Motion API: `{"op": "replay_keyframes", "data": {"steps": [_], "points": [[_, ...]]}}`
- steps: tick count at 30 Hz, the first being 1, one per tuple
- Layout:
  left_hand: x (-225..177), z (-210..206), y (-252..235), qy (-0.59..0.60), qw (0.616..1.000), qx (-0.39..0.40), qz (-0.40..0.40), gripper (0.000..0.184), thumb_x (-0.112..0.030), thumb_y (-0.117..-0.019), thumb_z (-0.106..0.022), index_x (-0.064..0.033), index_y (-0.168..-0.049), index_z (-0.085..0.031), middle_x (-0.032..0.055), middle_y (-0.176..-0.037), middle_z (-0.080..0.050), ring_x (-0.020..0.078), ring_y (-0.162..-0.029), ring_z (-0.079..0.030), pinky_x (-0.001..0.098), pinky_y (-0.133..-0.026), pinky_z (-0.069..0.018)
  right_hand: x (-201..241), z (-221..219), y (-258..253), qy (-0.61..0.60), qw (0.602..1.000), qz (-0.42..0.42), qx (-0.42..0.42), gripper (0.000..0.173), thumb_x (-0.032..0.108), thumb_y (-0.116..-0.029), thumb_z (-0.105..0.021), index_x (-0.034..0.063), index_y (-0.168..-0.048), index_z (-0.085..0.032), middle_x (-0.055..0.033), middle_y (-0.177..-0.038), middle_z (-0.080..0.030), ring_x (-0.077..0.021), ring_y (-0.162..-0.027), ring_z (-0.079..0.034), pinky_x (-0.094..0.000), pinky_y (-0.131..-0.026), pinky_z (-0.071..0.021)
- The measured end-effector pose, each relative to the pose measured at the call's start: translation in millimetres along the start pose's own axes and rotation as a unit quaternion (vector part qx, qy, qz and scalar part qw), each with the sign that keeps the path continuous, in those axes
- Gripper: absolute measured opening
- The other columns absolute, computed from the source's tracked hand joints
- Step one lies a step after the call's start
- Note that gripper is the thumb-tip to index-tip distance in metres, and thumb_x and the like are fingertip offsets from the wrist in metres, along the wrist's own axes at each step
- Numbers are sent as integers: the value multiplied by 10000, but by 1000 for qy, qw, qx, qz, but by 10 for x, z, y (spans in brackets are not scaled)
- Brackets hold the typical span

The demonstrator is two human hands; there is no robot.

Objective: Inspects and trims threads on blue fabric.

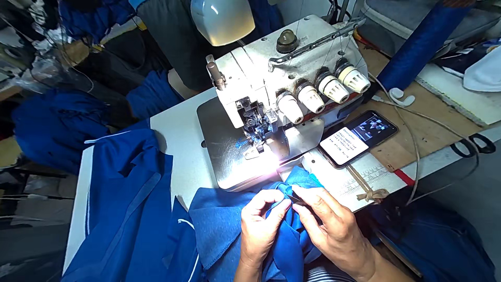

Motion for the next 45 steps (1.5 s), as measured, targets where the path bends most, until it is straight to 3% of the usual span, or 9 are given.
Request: {"op": "replay_keyframes", "data": {"steps": [8, 13, 24, 31, 36, 39, 41, 43, 45], "points": [[-28, -29, 10, -52, 998, 24, -36, 40, -48, -904, -721, -24, -896, -751, 53, -950, -737, 112, -928, -708, 259, -864, -600, 16, -69, 8, 6, 998, 31, 48, 235, 74, -998, -579, 21, -1167, -734, -90, -987, -727, -136, -883, -698, -223, -764, -575], [-2, -3, 13, -39, 999, 12, -16, 59, -70, -920, -707, -39, -903, -754, 49, -954, -740, 104, -927, -701, 249, -859, -586, -29, -62, 19, -70, 997, 22, 34, 201, 80, -1010, -589, -5, -1139, -717, -89, -1000, -715, -87, -935, -685, -177, -858, -555], [-4, -7, 9, -38, 999, 7, -14, 69, -102, -917, -723, -44, -888, -747, 37, -914, -736, 94, -888, -701, 244, -839, -591, 63, 16, -10, 59, 994, 94, 5, 205, 86, -987, -604, 48, -1144, -730, -100, -968, -723, -161, -834, -685, -239, -697, -559], [-24, -13, 7, -45, 998, 6, -32, 72, -90, -917, -726, -31, -888, -755, 44, -904, -734, 95, -872, -698, 236, -817, -589, 113, -19, -49, 115, 985, 125, 35, 275, 40, -969, -562, 75, -1168, -748, -71, -922, -701, -168, -705, -586, -262, -564, -454], [-29, -11, 14, -52, 998, 6, -29, 76, -84, -924, -714, -30, -897, -760, 44, -910, -739, 93, -877, -702, 235, -827, -590, 72, -28, -26, 56, 989, 129, 41, 268, 27, -972, -562, 44, -1171, -741, -87, -929, -717, -166, -747, -624, -250, -622, -502], [-19, -3, 19, -47, 998, 5, -27, 79, -96, -931, -711, -40, -894, -753, 36, -915, -734, 92, -888, -698, 234, -833, -587, 2, -7, -39, -13, 996, 88, 28, 217, 56, -1005, -562, 10, -1154, -713, -111, -981, -719, -131, -878, -691, -214, -756, -566], [-7, -1, 18, -40, 999, 10, -26, 81, -108, -941, -701, -54, -902, -746, 27, -932, -728, 89, -913, -689, 235, -849, -578, -114, -5, -99, -77, 995, -7, 55, 265, 185, -1020, -578, 12, -1206, -651, -39, -1000, -688, -27, -879, -656, -154, -772, -552], [-4, -13, 19, -35, 999, 22, -28, 77, -105, -952, -689, -58, -930, -746, 24, -967, -729, 87, -943, -688, 236, -870, -575, -270, -24, -160, -144, 977, -117, 108, 497, 360, -939, -680, 48, -1319, -608, 73, -899, -644, 66, -752, -570, -101, -670, -495], [-9, -26, 23, -22, 999, 32, -25, 84, -96, -962, -675, -58, -969, -749, 28, -1009, -737, 90, -979, -693, 246, -896, -575, -372, -57, -219, -200, 954, -163, 152, 365, 347, -892, -738, 112, -1169, -704, 104, -806, -646, 73, -660, -536, -97, -592, -450]]}}
Point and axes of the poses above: each hand's wrist, its own y-axis away from the middle knuckle, its own z-axis out of the back of the hand, x = y × z, the point moved 8 cm from there along -y, towards the middle knuckle
